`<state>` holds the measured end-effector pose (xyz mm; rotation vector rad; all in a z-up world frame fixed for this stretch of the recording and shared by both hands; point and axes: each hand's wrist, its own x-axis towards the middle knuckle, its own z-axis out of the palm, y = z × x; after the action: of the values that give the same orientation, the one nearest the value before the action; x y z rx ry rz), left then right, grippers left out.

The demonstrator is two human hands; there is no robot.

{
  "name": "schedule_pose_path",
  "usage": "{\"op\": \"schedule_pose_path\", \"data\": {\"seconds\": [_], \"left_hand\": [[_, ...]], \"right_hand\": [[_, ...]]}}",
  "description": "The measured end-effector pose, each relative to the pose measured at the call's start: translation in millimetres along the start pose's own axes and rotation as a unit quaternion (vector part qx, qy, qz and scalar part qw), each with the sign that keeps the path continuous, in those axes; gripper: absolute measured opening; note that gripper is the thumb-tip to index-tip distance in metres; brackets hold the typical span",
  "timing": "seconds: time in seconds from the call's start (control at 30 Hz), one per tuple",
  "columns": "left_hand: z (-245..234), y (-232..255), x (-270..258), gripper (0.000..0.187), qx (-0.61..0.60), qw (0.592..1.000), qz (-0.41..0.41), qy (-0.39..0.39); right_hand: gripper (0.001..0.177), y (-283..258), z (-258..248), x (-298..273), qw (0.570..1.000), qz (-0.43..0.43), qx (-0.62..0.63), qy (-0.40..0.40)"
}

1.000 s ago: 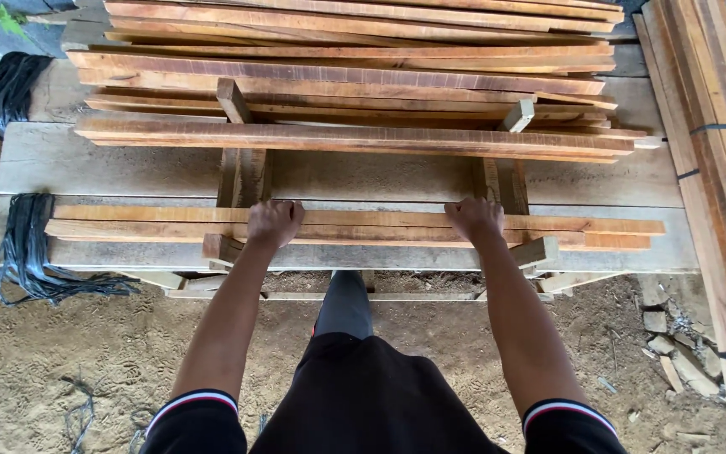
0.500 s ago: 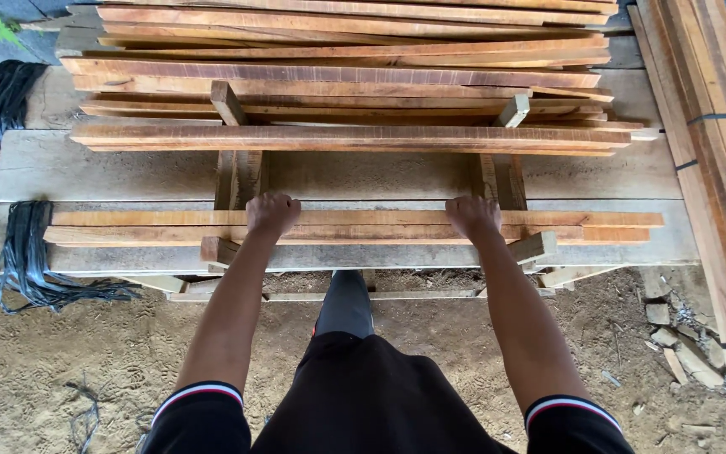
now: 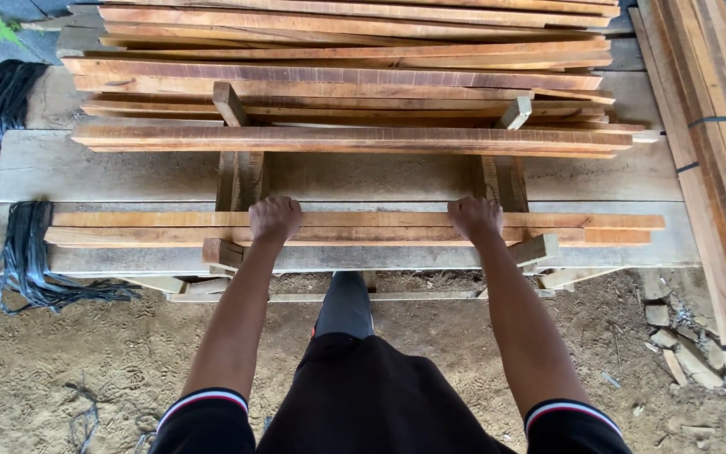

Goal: Organizing and bundling thin wooden strips using rubber bands.

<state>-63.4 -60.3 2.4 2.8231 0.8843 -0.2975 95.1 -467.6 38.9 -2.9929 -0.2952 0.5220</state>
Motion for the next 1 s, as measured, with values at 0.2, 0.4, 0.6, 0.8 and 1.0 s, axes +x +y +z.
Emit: {"op": "schedule_pose_path", "data": {"seconds": [0.2,0.4,0.6,0.8,1.0], "left_hand": [[-7.5,1.8,-5.4,0.056,0.002,1.0,-0.003,-0.016],[-5.5,1.9,-5.2,0.054,-0.017,1.0,0.004,-0.013],[21.5,-15.5,45.9,0.04,-0.032,0.996,0.059,-0.057],[8.1,-5.3,95.0,0.038,0.079,0.964,0.146,-0.208],[-38.4,-0.6,164.6,0.034,0.046,0.968,0.246,0.019]], "right_hand": [[0.043,-5.5,-8.0,-7.9,1.0,-0.005,-0.003,0.016],[0.035,1.1,-6.4,-0.5,0.999,-0.02,0.039,-0.01],[0.025,2.0,-20.2,13.3,0.991,-0.051,0.105,-0.062],[0.037,-0.7,-28.7,51.2,0.987,-0.085,-0.027,-0.138],[0.033,-9.6,-74.0,95.9,0.989,-0.13,0.025,0.062]]}}
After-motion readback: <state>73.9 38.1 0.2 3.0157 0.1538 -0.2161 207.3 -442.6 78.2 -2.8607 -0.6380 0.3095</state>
